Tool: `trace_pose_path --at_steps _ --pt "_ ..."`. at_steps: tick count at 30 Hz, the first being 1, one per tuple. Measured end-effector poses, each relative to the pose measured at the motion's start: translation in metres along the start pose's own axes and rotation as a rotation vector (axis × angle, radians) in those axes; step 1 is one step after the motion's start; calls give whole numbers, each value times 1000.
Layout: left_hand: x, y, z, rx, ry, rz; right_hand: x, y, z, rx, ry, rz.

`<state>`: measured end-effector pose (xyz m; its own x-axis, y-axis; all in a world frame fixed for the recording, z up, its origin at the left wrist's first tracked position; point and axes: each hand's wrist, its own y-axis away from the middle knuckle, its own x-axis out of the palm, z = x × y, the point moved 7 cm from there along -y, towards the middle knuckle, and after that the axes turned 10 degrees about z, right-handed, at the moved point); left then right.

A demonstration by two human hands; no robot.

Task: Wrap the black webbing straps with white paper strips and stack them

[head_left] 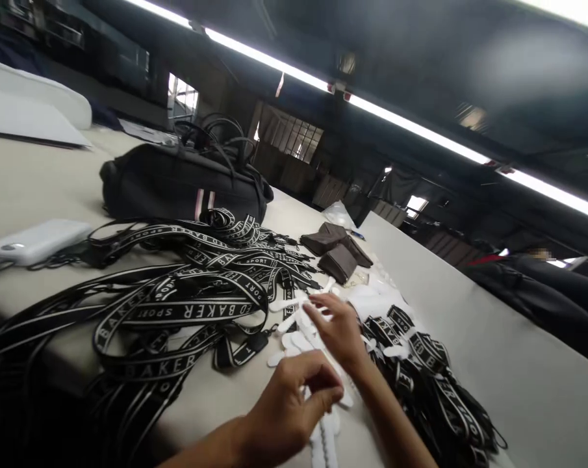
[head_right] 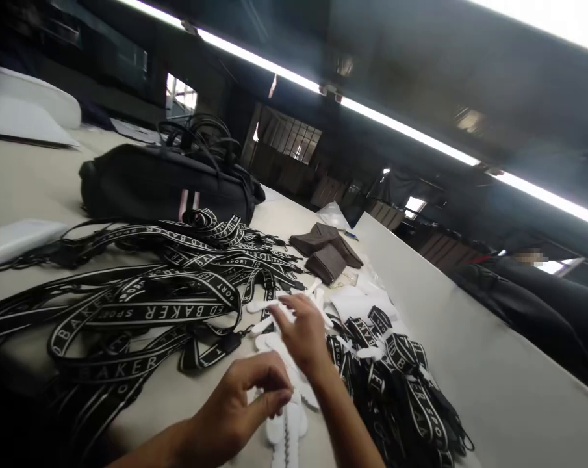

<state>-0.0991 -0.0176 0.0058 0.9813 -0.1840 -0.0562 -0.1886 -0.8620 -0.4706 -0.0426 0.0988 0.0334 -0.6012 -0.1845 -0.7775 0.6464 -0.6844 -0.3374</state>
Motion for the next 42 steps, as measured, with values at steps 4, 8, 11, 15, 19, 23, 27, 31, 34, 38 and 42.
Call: trace_pose_path --at_steps 4,8,11,15,19,23,27,31,34,38,42 --pt "-31 38 -8 34 -239 -39 86 -59 14 34 -190 102" --pt "-94 53 -18 75 -606 -313 86 -103 22 16 -452 53" --pt "-129 48 -22 152 -913 -439 25 -125 44 -81 -741 -103" --pt "-161 23 15 -9 -992 -356 -92 -122 78 -313 -1178 -310" --pt "-164 8 44 -141 -876 -259 -188 -88 95 -446 -1248 -451" --pt "-132 -7 28 -164 -631 -101 -240 -45 90 -461 -1247 -565" --pt "-61 -30 -21 -52 -377 178 -270 -4 84 -505 -1112 -711" --pt "31 -53 -76 94 -260 413 -285 33 103 -540 -915 -837" --pt "78 -81 -109 194 -233 328 -288 61 130 -546 -786 -862" --pt "99 -125 -141 272 -149 131 -291 127 152 -542 -555 -972" --pt "96 -153 -178 361 18 42 -278 221 120 -312 -338 -1138"
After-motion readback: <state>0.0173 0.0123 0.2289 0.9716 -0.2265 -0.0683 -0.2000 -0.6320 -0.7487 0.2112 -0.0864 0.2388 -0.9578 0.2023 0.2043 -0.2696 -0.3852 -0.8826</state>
